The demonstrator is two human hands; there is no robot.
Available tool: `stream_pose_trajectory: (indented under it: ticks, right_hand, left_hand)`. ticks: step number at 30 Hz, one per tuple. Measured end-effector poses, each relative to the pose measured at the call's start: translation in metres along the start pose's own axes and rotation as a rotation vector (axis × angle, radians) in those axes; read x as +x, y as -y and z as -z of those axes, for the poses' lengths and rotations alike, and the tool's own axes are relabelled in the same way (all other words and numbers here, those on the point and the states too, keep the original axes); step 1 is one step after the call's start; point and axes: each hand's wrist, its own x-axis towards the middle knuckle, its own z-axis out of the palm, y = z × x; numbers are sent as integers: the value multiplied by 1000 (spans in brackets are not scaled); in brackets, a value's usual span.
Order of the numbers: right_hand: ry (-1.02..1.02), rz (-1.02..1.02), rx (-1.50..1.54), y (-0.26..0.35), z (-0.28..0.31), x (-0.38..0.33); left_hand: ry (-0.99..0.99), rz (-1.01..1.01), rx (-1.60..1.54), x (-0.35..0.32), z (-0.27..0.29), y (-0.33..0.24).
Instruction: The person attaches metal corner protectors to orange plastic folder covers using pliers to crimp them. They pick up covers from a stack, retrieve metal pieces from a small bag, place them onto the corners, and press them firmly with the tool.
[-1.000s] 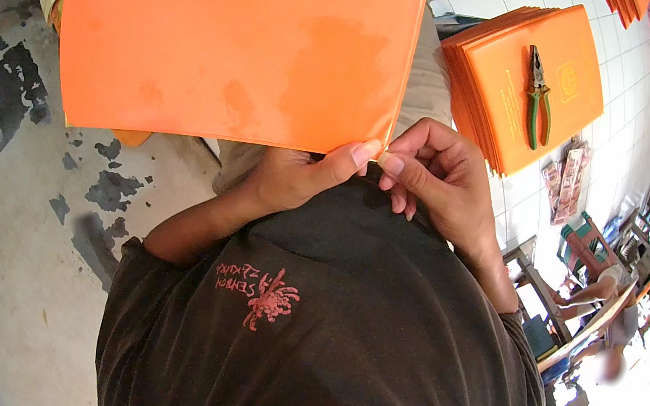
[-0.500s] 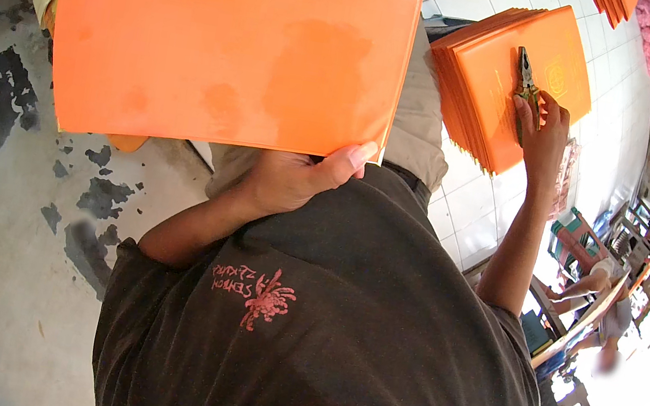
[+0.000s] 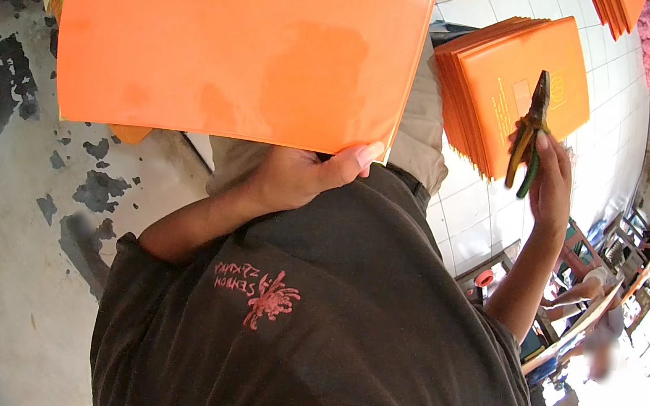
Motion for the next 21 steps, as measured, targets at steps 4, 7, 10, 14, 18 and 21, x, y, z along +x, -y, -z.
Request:
stream_pose_trajectory:
  ticks: [4, 7, 10, 14, 18, 21]
  right_hand:
    - [383, -106, 300, 5, -52, -53]
    - [401, -214, 47, 10, -89, -82]
    - [413, -86, -283, 19, -104, -95]
    - [355, 78, -588, 35, -110, -99]
    - [368, 131, -658, 52, -121, -100]
    - [399, 152, -673, 54, -122, -100]
  left_hand:
    - [-36, 22, -18, 2, -6, -4]
    - [-38, 5, -32, 2, -5, -5]
    - [-36, -6, 25, 4, -6, -7]
    - [-21, -22, 11, 4, -4, -3]
    - [-7, -29, 11, 3, -2, 2]
    - [2, -15, 21, 3, -1, 3]
